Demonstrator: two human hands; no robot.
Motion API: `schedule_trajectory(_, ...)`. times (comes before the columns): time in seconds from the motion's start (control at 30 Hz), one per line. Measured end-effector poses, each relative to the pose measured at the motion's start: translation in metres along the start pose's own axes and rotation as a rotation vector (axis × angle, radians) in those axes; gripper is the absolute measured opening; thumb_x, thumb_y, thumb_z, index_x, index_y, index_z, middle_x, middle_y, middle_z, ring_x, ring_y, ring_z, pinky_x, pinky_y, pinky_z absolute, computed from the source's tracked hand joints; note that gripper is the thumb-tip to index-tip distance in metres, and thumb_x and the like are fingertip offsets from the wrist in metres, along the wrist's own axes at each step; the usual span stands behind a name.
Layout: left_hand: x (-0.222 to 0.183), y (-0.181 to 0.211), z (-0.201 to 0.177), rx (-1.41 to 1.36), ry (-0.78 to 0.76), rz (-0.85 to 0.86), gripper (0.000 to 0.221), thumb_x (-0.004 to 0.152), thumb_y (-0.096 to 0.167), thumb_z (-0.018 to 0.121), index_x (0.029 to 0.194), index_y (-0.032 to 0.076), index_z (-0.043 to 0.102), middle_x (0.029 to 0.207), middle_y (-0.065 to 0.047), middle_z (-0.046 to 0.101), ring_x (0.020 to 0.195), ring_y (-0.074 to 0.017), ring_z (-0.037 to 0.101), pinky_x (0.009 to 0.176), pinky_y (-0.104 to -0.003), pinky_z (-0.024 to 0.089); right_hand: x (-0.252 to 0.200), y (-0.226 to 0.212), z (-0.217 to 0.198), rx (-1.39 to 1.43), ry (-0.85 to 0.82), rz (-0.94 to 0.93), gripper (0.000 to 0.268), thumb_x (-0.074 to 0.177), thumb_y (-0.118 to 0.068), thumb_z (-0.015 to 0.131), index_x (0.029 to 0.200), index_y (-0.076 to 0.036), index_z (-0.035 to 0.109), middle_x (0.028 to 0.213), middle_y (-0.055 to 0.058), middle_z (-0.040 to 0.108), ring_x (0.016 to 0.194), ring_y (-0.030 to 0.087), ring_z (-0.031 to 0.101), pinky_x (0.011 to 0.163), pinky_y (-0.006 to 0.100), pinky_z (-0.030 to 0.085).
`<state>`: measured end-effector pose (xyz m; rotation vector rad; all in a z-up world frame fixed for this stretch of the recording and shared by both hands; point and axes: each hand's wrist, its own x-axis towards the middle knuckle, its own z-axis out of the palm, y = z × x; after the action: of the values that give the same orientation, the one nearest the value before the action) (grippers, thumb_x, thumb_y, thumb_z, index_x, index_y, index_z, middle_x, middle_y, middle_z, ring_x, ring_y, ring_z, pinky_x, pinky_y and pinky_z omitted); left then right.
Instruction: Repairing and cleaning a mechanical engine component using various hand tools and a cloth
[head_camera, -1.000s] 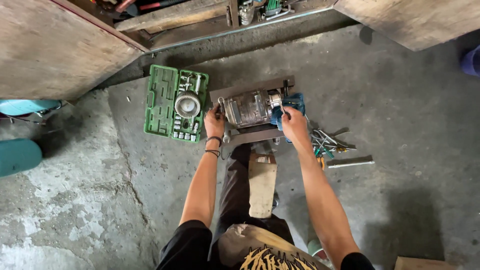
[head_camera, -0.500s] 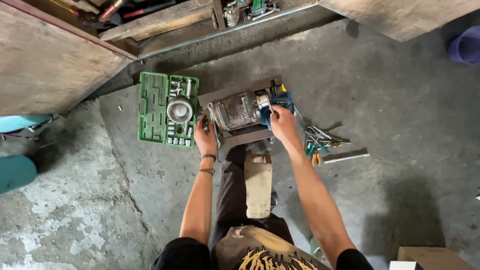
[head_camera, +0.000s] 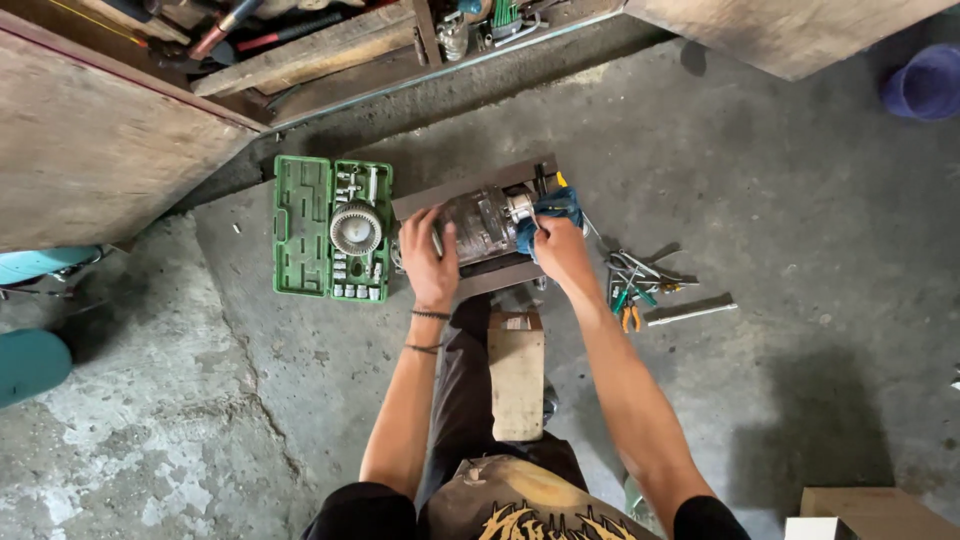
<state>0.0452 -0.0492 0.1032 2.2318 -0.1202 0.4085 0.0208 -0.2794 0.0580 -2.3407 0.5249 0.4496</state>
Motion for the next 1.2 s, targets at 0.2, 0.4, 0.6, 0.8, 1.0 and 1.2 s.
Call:
schedule_trajectory(0.2,0.019,0.004,0.032,0.241,-0.211,-0.011,0.036,0.099,0.033,0.065,0.129,0.012,0.065,0.133,-0.012,0.061,0.128,-0.0340,0.056,0.109,-0.049,0.041,0.038,0.008,0.009,-0.136,-0.092,-0.021,0.031,0.086,-0.020,0.053,0.097,-0.008,0.079,0.085,0.026,0.074,0.090,0.052,0.071,0.080,0.060,0.058)
schedule_trajectory(0.4,0.016,-0.002,0.045,0.296,-0.209,-0.033,0.043,0.099,0.048,0.060,0.124,0.015,0.070,0.125,-0.005,0.067,0.116,-0.0293,0.062,0.102,-0.047,0.046,0.019,-0.004,0.001,-0.099,-0.044,-0.110,0.033,0.091,-0.015,0.049,0.092,-0.002,0.080,0.081,0.029,0.073,0.082,0.056,0.070,0.074,0.057,0.061)
schedule_trajectory(0.6,0.015,0.000,0.050,0.433,-0.215,-0.067,0.056,0.089,0.067,0.060,0.118,0.022,0.075,0.120,-0.001,0.068,0.105,-0.0283,0.065,0.098,-0.046,0.047,0.012,0.002,0.016,0.001,-0.025,-0.008,0.032,0.096,-0.031,0.051,0.089,-0.013,0.076,0.081,0.023,0.073,0.090,0.051,0.070,0.077,0.060,0.058)
schedule_trajectory(0.8,0.010,-0.001,0.053,0.481,-0.164,-0.032,0.050,0.089,0.068,0.061,0.117,0.029,0.076,0.119,0.003,0.069,0.106,-0.0270,0.065,0.097,-0.044,0.047,0.020,-0.039,-0.016,-0.152,-0.283,0.140,0.028,0.087,-0.020,0.057,0.096,0.003,0.070,0.093,0.032,0.072,0.091,0.047,0.073,0.076,0.058,0.061)
schedule_trajectory(1.0,0.009,0.003,0.055,0.443,-0.118,-0.034,0.047,0.088,0.065,0.063,0.113,0.028,0.078,0.115,0.001,0.070,0.104,-0.0280,0.065,0.099,-0.046,0.046,-0.001,-0.035,-0.002,-0.168,-0.061,-0.104,0.028,0.087,-0.009,0.053,0.092,0.013,0.070,0.082,0.033,0.070,0.086,0.054,0.071,0.070,0.058,0.061)
schedule_trajectory(1.2,0.010,-0.001,0.054,0.421,-0.118,0.007,0.039,0.089,0.063,0.064,0.109,0.033,0.078,0.114,0.005,0.069,0.104,-0.0262,0.064,0.099,-0.045,0.046,0.012,-0.012,-0.006,-0.194,-0.080,-0.198,0.031,0.094,-0.018,0.049,0.094,0.000,0.074,0.086,0.030,0.073,0.087,0.049,0.072,0.070,0.054,0.063)
